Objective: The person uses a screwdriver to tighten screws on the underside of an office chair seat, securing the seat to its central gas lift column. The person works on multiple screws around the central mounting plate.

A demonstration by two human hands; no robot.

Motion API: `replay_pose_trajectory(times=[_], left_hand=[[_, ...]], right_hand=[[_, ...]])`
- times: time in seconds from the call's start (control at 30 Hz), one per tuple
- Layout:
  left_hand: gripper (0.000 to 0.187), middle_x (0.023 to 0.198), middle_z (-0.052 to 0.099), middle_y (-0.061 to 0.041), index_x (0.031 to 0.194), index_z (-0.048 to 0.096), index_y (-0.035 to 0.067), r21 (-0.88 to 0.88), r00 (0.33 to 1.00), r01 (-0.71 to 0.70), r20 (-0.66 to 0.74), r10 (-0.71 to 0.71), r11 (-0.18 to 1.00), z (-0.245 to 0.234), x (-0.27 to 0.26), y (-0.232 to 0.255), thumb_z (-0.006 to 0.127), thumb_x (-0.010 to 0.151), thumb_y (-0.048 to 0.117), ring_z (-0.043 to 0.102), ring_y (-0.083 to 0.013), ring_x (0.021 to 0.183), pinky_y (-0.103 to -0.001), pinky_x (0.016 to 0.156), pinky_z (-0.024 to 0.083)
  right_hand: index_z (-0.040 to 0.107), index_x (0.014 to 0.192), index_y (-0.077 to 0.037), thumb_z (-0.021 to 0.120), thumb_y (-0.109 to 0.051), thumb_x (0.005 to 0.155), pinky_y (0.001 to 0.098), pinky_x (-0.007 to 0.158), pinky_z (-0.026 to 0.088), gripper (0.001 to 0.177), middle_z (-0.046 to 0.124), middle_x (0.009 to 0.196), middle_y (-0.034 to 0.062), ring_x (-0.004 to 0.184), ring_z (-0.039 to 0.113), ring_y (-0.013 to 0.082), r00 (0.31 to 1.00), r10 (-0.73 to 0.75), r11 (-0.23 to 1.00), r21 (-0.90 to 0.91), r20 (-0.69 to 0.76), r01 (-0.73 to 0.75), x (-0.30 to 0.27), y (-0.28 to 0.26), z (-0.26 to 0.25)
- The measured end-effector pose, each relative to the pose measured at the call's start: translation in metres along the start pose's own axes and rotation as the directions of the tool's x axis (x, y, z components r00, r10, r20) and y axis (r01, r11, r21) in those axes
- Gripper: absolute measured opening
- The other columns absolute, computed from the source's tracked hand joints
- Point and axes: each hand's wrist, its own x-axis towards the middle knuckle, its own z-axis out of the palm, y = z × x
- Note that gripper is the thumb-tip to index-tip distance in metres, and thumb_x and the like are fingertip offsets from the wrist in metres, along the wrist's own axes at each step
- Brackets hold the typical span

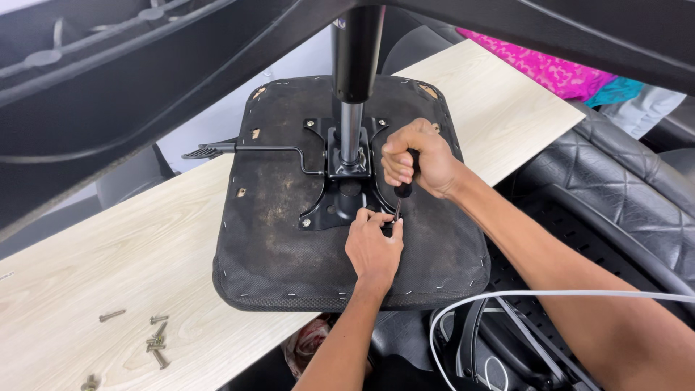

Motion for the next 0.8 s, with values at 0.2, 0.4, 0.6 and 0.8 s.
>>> replay_pose_trajectory(times=[0.2, 0.4, 0.6, 0.8], left_hand=[[0.016, 0.087, 0.061, 0.003, 0.085, 0.078, 0.014, 0.005, 0.998, -0.008, -0.055, 0.008, 1.0, 0.004, -0.001, 0.001, 0.084, 0.079, 0.028, 0.063, -0.0191, 0.086, -0.037, 0.076, 0.053], [0.015, 0.084, 0.062, 0.004, 0.086, 0.078, 0.014, -0.019, 0.998, -0.03, -0.049, 0.03, 0.999, 0.001, -0.003, 0.0, 0.082, 0.082, 0.027, 0.063, -0.0175, 0.081, -0.036, 0.075, 0.052], [0.015, 0.084, 0.062, 0.003, 0.086, 0.078, 0.012, -0.027, 0.996, -0.056, -0.064, 0.054, 0.998, 0.0, -0.002, -0.001, 0.081, 0.082, 0.026, 0.063, -0.0178, 0.08, -0.036, 0.074, 0.052], [0.016, 0.083, 0.062, 0.003, 0.084, 0.077, 0.012, 0.001, 0.997, -0.047, -0.063, 0.047, 0.999, 0.002, -0.002, 0.001, 0.081, 0.083, 0.028, 0.063, -0.0181, 0.079, -0.037, 0.074, 0.052]], right_hand=[[0.041, 0.049, -0.011, 0.054, -0.012, 0.088, 0.034, 0.05, 0.044, 0.041, 0.042, 0.047, 0.0058, 0.043, 0.042, 0.0158, 1.0, 0.016, 1.0, 0.017, 0.012, -0.017, 0.008, -0.005, 0.0], [0.04, 0.05, -0.01, 0.054, -0.011, 0.089, 0.0332, 0.049, 0.042, 0.042, 0.042, 0.047, 0.0063, 0.044, 0.041, 0.0156, 0.999, -0.009, 0.999, 0.04, 0.037, 0.008, -0.002, -0.001, -0.003], [0.041, 0.05, -0.009, 0.053, -0.009, 0.09, 0.0326, 0.05, 0.04, 0.042, 0.043, 0.048, 0.0074, 0.044, 0.042, 0.016, 0.997, -0.08, 0.994, 0.076, 0.005, 0.08, -0.023, 0.001, 0.0], [0.041, 0.05, -0.009, 0.053, -0.009, 0.09, 0.0321, 0.047, 0.038, 0.041, 0.043, 0.048, 0.0066, 0.044, 0.041, 0.0158, 1.0, -0.018, 0.997, 0.076, -0.011, 0.019, -0.011, 0.002, -0.001]])
